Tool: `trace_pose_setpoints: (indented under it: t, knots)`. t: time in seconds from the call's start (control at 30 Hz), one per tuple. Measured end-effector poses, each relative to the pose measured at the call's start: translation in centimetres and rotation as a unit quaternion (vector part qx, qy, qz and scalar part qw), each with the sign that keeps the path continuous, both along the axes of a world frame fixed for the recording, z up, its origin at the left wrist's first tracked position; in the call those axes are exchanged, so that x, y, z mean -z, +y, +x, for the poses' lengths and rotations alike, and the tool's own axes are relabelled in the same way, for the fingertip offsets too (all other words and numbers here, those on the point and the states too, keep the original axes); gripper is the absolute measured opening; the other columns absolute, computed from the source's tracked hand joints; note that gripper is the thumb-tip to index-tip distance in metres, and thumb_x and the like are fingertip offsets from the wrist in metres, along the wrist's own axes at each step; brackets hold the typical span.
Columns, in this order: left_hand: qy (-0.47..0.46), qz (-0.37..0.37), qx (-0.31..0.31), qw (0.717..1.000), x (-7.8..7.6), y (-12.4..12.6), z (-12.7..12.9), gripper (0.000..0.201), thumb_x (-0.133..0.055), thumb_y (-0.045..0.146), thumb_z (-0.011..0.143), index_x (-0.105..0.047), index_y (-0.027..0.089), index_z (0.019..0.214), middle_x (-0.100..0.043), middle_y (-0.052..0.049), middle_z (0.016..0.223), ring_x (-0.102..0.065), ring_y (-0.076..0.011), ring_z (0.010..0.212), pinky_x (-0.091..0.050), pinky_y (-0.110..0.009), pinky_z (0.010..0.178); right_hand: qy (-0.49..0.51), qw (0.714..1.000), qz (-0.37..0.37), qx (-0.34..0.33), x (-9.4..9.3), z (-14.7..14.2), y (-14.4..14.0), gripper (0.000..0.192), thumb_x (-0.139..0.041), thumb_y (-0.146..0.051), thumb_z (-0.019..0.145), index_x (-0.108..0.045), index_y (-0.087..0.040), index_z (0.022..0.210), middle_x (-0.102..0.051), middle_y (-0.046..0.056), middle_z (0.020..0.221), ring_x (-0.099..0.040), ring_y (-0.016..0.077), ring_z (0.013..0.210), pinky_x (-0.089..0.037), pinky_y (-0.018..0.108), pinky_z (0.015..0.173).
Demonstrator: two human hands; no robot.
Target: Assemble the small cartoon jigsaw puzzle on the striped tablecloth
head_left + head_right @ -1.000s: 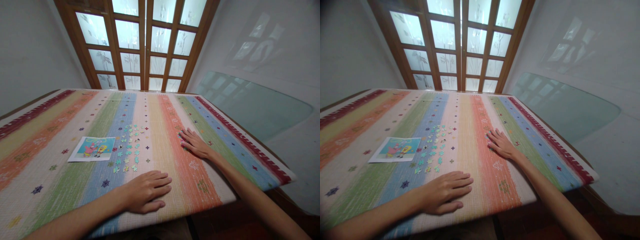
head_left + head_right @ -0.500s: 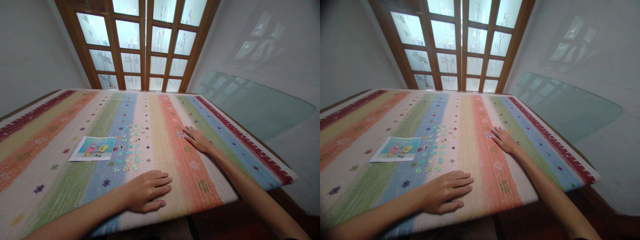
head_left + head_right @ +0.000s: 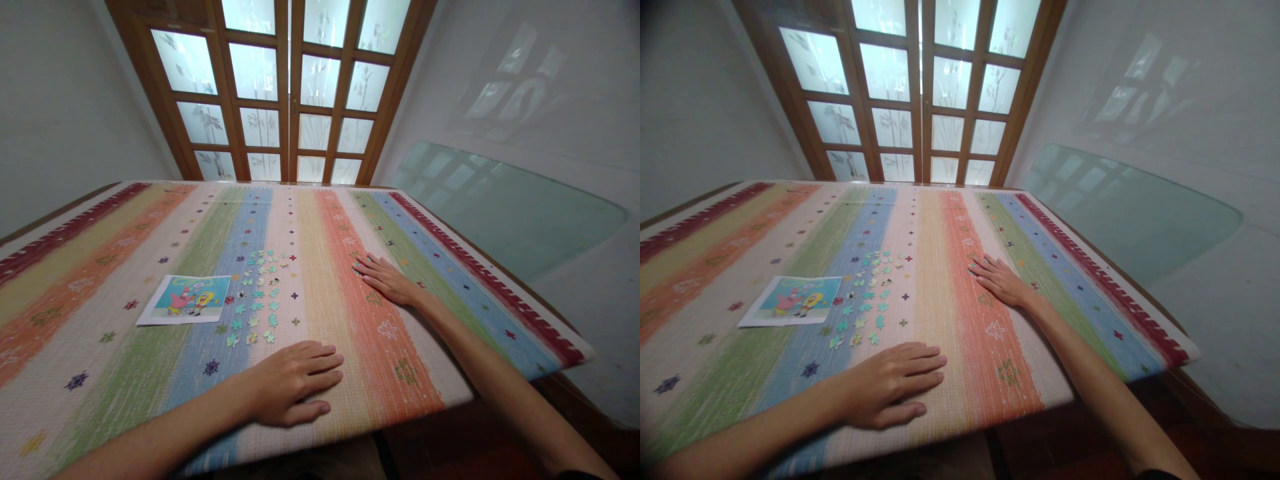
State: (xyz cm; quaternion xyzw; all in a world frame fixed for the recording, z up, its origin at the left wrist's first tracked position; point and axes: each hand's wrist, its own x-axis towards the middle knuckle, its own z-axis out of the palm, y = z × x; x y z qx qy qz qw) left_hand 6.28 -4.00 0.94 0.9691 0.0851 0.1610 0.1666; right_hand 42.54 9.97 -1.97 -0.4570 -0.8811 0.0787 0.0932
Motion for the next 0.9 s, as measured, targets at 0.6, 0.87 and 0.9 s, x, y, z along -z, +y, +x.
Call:
trace_pose_setpoints:
  t: [0.6, 0.87, 0.9]
  knots:
    - [-0.005, 0.005, -0.003, 1.000, -0.1, -0.1, 0.0, 0.043, -0.047, 0.036, 0.105, -0.055, 0.013, 0.139, -0.059, -0.014, 0.146, -0.053, -0.0276, 0.138, -0.041, -0.044, 0.117, 0.062, 0.995, 0.037, 0.072, 0.5, 2.0, 0.0, 0.061, -0.021, -0.056, 0.106, -0.044, -0.029, 0.154, -0.041, 0.007, 0.163, -0.032, 0.0288, 0.153, -0.025, 0.059, 0.125]
    - [-0.002, 0.000, -0.001, 1.000, 0.1, 0.0, 0.0, 0.043, -0.047, 0.036, 0.105, -0.054, 0.013, 0.141, -0.059, -0.014, 0.146, -0.052, -0.0285, 0.139, -0.042, -0.045, 0.117, 0.055, 0.996, 0.037, 0.066, 0.5, 2.0, 0.1, 0.060, -0.025, -0.057, 0.104, -0.050, -0.028, 0.151, -0.047, 0.010, 0.158, -0.036, 0.0301, 0.151, -0.028, 0.058, 0.123]
    - [-0.002, 0.000, 0.000, 1.000, 0.1, 0.0, 0.1, 0.043, -0.048, 0.036, 0.105, -0.054, 0.013, 0.140, -0.059, -0.015, 0.146, -0.052, -0.0287, 0.139, -0.042, -0.045, 0.117, 0.060, 0.995, 0.045, 0.063, 0.5, 2.0, 0.0, 0.059, -0.026, -0.057, 0.104, -0.053, -0.027, 0.148, -0.050, 0.011, 0.155, -0.040, 0.0302, 0.148, -0.031, 0.057, 0.123]
